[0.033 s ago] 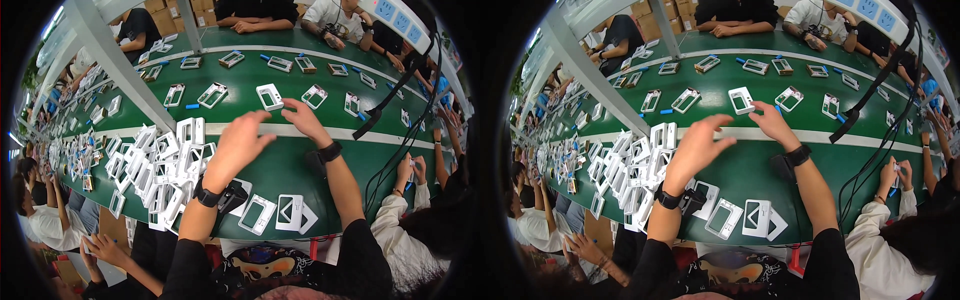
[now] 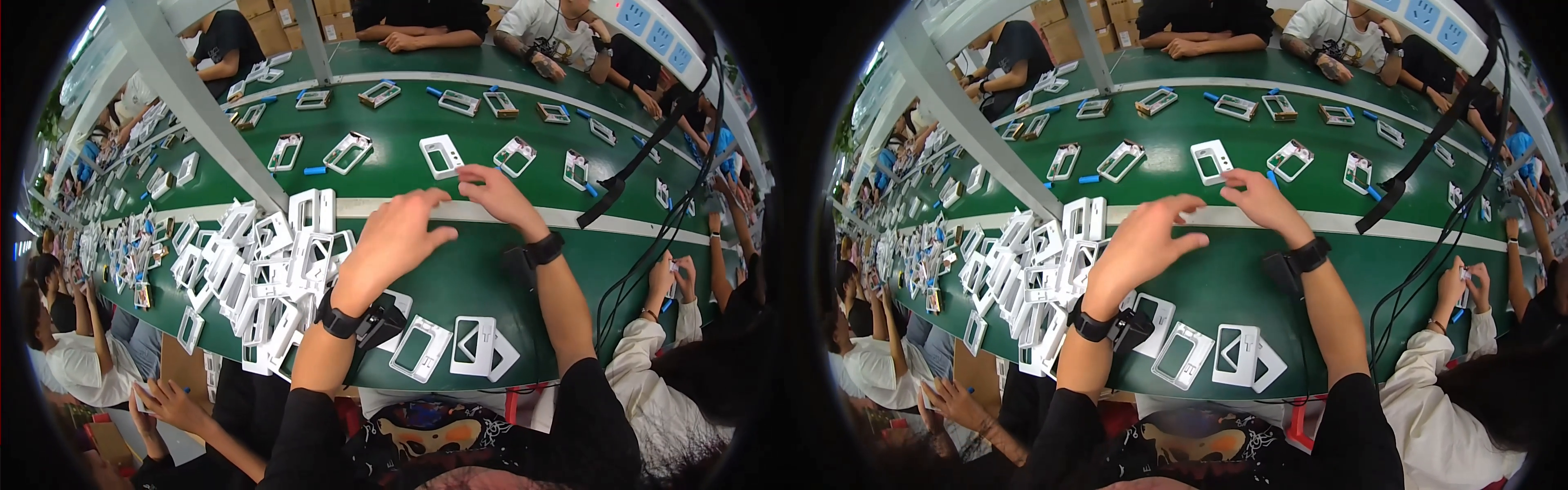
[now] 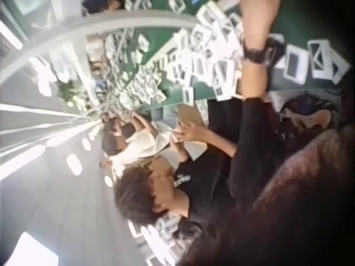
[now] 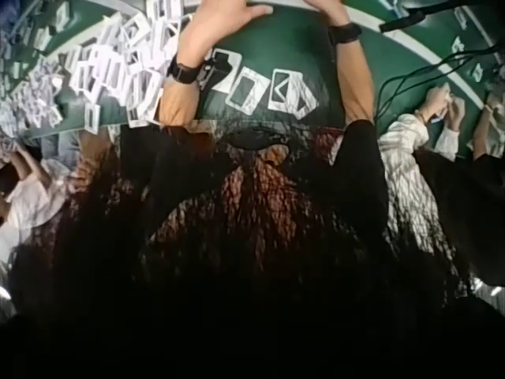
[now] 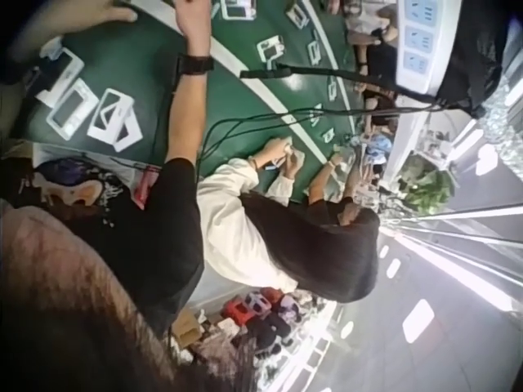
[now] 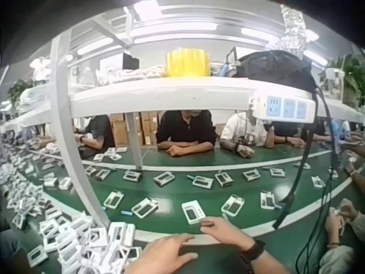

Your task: The person picks up a white plastic frame and a battery, fits the battery into the frame, and presses a white plastic cover onto the frame by hand. They turn the assembled unit over, press the sides again, and place it on the green conveyor belt before picking up another frame.

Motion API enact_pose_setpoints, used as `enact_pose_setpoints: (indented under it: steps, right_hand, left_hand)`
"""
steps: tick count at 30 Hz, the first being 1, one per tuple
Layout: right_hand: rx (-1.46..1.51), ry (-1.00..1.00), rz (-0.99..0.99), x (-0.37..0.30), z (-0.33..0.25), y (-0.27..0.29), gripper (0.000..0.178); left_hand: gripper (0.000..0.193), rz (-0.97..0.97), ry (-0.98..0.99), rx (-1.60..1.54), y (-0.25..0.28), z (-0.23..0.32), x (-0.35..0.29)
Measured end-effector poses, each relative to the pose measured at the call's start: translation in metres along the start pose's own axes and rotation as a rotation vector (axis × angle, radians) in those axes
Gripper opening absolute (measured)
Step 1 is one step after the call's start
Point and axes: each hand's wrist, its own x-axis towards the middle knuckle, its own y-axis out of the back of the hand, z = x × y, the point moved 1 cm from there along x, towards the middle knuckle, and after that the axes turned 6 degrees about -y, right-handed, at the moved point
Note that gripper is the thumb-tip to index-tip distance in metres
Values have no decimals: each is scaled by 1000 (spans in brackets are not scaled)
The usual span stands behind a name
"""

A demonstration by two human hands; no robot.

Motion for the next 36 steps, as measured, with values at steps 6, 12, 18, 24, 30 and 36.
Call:
enact_pose_setpoints:
  steps: [6, 12, 18, 24, 30, 36]
  right_hand:
    - [-572, 31, -696, -76, -85, 0, 46]
    - [-961, 180, -884, -101, -100, -34, 44]
    - [-1103, 187, -889, -108, -87, -51, 36]
    - [-953, 257, -458, -85, -66, -44, 29]
    - [-863, 154, -177, -51, -52, -2, 35]
    - [-116, -94, -300, -55, -85, 17, 32]
  left_hand:
    - [34, 108, 133, 71, 37, 4, -8]
    - [34, 127, 206, 23, 46, 7, -9]
    - [34, 111, 174, -14, 44, 12, -7]
    - [34, 137, 152, -27, 46, 10, -8]
    - [42, 58, 128, -57, 39, 6, -9]
    - [74, -19, -81, -6, 27, 2, -13]
